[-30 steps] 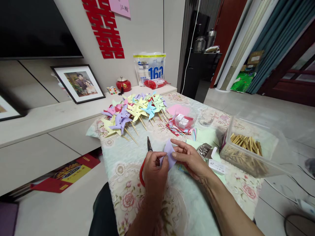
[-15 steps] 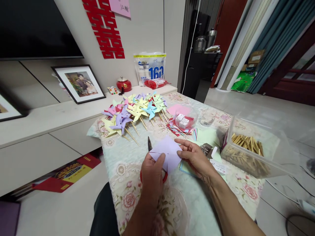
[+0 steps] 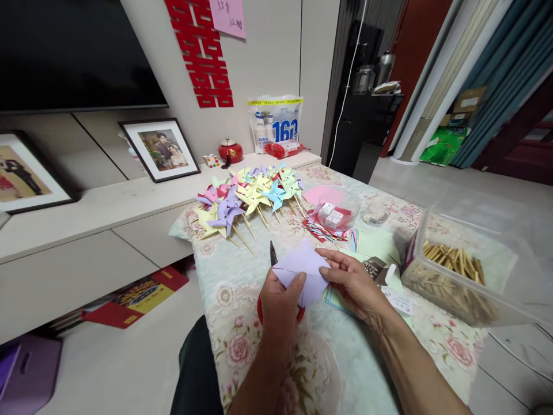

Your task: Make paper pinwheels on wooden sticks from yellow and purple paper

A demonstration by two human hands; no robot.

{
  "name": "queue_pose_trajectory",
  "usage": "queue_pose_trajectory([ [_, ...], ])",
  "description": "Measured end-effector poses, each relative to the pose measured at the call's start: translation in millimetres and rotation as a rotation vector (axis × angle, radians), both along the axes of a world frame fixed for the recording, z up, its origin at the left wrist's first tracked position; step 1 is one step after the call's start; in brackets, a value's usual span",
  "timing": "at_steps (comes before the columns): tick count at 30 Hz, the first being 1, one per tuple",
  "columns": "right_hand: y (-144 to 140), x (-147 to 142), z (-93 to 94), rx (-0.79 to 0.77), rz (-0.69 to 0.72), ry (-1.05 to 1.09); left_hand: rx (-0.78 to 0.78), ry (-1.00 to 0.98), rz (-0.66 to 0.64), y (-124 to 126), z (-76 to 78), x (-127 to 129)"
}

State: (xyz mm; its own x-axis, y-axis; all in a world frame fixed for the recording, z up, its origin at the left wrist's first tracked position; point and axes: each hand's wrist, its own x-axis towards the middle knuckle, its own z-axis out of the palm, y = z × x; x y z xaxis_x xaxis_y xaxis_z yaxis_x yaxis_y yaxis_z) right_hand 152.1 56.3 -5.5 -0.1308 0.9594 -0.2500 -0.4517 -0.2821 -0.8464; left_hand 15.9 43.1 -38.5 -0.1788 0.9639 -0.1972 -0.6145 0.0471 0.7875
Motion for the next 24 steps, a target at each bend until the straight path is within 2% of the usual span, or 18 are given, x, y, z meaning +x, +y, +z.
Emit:
queue_pose_trajectory([
  [4, -3, -6, 4.1, 0.015, 0.123, 0.047, -0.001, 0.011, 0.026, 0, -0.7, -2],
  [6, -3, -8, 3.0, -0.012, 0.062, 0.044, -0.001, -0.005, 0.003, 0, 0.5, -1],
  [10, 2, -5, -1.3, -0.053, -0.147, 0.027, 0.0, -0.028, -0.087, -2, 6.7, 1],
  [13, 5, 5, 0.0, -0.003, -0.177, -0.013, -0.023, -0.067, -0.133, -4, 15.4, -1],
  [15, 5, 14, 2.7, 0.044, -0.116, -0.057, -0.049, -0.132, -0.192, -4, 21.8, -6],
  [20, 1, 37, 6.5, 0.128, 0.131, -0.2, -0.156, -0.204, -0.507, -4, 30.5, -21],
  [24, -1, 48, 6.2, 0.183, 0.25, -0.312, -0.061, -0.083, -0.593, -5, 27.0, -22],
])
